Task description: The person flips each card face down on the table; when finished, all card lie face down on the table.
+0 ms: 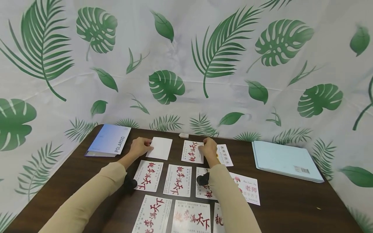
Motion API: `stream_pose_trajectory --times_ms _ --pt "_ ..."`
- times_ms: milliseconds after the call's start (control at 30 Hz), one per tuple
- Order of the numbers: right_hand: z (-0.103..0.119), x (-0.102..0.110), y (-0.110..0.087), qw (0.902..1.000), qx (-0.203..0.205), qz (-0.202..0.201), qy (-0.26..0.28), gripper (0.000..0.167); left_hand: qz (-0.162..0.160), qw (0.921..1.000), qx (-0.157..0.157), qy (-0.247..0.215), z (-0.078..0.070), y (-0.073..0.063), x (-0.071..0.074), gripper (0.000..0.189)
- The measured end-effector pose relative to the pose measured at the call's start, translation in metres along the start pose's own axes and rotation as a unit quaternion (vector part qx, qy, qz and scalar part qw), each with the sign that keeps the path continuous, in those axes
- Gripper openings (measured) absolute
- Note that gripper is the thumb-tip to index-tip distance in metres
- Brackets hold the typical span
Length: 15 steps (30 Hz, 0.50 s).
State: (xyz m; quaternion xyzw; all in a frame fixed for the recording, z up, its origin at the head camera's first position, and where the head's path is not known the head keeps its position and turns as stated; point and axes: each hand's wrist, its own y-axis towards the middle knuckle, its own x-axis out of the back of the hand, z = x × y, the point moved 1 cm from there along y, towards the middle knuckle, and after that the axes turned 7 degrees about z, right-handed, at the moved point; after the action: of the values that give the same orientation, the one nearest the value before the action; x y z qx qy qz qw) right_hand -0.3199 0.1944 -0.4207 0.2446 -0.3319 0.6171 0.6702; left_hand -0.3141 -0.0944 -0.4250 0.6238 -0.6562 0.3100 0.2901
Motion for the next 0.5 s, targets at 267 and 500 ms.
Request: stream_pose_trajectory --times_ms 267,500 --pt "-0.009 0.004 0.007 0.9993 0.004 0.020 -0.032 0.035 0.013 0.9999 0.004 -0.002 -0.001 0.006 -0.003 0.032" --pt "-0.009 0.000 0.009 0.9994 0.024 0.025 -0.006 0.032 -0.017 0.9987 -0.014 -0.046 -0.016 0.003 0.000 0.033"
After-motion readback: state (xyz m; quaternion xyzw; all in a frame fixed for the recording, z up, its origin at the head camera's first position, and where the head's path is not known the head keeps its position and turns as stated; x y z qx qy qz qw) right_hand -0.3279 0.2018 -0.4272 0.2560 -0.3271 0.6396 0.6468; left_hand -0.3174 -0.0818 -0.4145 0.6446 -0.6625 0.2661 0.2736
